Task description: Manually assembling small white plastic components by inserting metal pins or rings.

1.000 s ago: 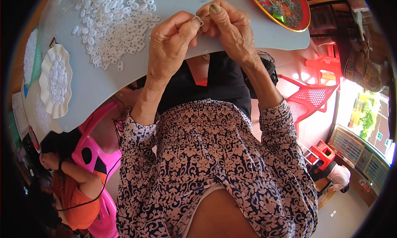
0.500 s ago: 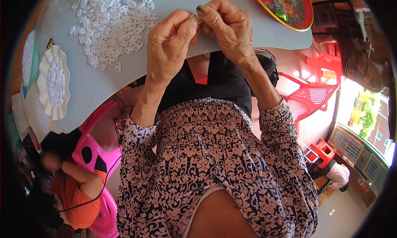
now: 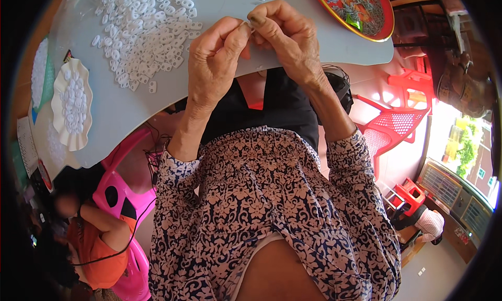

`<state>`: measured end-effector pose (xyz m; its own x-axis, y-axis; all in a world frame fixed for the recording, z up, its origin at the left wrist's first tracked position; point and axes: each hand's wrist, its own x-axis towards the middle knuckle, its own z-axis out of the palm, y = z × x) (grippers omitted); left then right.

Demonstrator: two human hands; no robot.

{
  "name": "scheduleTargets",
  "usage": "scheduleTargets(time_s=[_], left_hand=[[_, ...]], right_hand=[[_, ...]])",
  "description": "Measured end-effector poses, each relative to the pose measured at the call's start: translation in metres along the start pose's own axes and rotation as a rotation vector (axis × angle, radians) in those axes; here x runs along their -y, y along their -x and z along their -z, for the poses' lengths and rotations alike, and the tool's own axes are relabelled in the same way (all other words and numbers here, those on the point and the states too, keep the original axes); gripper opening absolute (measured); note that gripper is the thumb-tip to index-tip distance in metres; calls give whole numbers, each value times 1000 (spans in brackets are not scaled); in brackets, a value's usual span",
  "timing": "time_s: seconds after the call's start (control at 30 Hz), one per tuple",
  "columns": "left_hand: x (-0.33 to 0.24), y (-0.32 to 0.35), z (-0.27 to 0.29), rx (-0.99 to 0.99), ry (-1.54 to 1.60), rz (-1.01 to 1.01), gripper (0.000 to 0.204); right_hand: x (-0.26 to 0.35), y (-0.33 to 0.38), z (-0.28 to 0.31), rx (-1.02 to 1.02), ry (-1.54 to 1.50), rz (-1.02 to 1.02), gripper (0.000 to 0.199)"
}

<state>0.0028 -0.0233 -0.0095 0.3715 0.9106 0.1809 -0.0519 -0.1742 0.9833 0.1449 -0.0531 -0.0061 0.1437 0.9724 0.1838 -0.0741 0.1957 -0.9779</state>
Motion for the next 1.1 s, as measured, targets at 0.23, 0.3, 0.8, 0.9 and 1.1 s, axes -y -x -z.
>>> scheduleTargets(time_s=[0.23,0.3,0.8,0.9,1.1], left_hand=[[1,-2,0,0,47,-19,20],[3,-2,-1,-11,53,-26,20],[-16,-63,80,140,-1002,-549,17],[-10,-73,89,243,-1171,-509,18],[-1,-83,91,378,-1161,-421,17]], right_hand=[[1,-1,-2,0,-14,-40,16],[3,-1,-6,-13,-19,-43,16],[-4,-1,1,-33,-185,-122,15],[-8,0,1,-20,-181,-61,17],[-9,-1,2,3,-147,-39,15]])
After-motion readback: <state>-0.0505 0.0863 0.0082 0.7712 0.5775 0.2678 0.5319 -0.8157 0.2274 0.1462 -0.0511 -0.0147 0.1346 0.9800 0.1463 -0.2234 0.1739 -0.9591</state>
